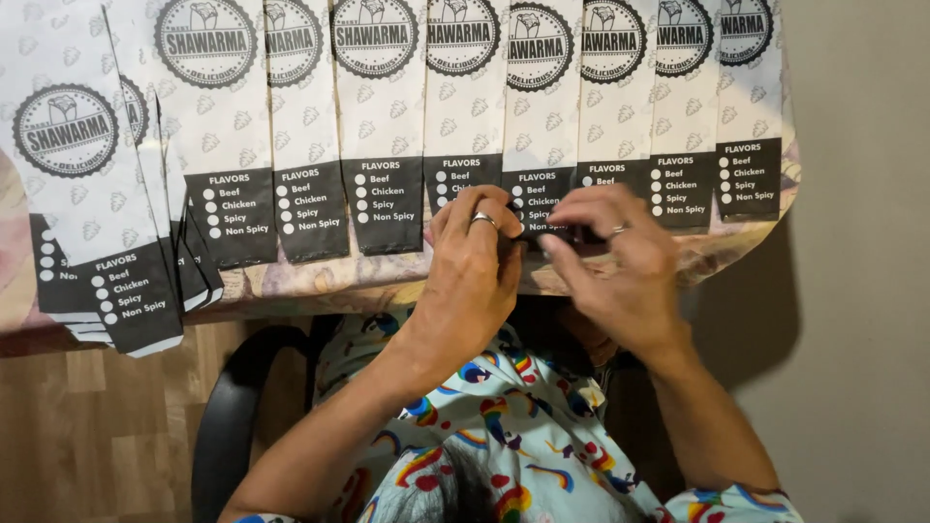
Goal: Manually assembling paper shawarma wraps by stacking them, applying glue to the edges, and folding them.
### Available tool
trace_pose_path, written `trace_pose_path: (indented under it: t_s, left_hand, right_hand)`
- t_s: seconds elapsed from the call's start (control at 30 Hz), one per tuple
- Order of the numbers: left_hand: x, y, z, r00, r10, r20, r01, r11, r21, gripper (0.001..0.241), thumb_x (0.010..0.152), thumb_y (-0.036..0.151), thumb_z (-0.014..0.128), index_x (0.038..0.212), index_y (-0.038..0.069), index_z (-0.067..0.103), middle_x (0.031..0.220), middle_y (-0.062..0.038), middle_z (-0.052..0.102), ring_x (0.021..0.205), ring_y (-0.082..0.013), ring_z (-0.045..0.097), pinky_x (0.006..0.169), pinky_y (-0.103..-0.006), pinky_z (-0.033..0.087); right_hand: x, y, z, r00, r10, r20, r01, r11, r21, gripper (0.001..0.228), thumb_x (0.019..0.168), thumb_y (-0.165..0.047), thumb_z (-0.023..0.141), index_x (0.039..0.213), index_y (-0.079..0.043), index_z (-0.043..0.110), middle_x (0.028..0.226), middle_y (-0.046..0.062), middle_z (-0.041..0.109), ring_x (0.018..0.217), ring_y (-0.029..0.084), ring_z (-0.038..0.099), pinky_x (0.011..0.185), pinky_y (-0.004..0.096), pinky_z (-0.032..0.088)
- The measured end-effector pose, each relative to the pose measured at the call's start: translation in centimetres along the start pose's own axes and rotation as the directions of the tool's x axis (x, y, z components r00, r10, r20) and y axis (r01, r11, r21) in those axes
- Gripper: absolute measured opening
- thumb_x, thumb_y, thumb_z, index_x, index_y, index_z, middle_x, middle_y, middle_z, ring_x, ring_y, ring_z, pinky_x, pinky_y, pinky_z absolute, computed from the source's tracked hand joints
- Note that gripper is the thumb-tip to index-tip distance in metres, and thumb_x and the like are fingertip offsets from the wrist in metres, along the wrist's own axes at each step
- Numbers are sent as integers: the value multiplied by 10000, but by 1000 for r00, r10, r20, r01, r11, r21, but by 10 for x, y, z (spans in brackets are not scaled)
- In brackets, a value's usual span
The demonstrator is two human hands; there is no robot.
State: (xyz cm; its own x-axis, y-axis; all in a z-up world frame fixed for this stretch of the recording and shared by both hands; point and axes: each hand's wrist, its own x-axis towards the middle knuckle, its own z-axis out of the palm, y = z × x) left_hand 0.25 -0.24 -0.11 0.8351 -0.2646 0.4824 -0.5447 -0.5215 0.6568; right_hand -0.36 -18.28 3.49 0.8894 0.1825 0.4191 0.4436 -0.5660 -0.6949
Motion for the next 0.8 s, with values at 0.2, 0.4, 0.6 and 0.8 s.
trace_pose_path:
  t_s: [0.2,0.4,0.6,0.8]
  left_hand:
    - [0,3,-5,998,-65,2,65,995,-70,285,786,-84,753,877,61,524,999,-58,561,1152,-285,607,961,-415,427]
    - [2,6,10,997,-57,-47,55,998,-39,214,813,-78,711,883,43,549,974,-63,572,1102,-297,604,921,-436,404]
    - [-3,7,16,996,-14,-85,17,999,39,256,828,29,790,905,7,547,989,-94,551,1100,-330,565,925,-461,374]
    - [-8,10,9,987,10,-158,-26,995,-100,184,859,-192,612,920,-28,554,981,-110,575,1087,-344,601,928,-425,407]
  right_hand:
    - [-8,9,3,1000,-13,5,13,1000,-10,89,919,-7,782,964,-69,736,1004,76,710,977,276,698,912,347,517]
    - [-8,5,0,1000,-5,-29,6,1000,26,94,933,17,757,969,-70,756,1004,95,738,992,291,733,916,358,546]
    - [-7,0,-3,1000,-3,-19,4,1000,8,104,926,27,779,982,-58,758,1006,109,739,986,310,730,906,383,556]
    - [-1,-5,-7,998,-53,14,54,998,-18,95,934,40,774,992,-32,753,990,125,736,958,325,730,887,401,566]
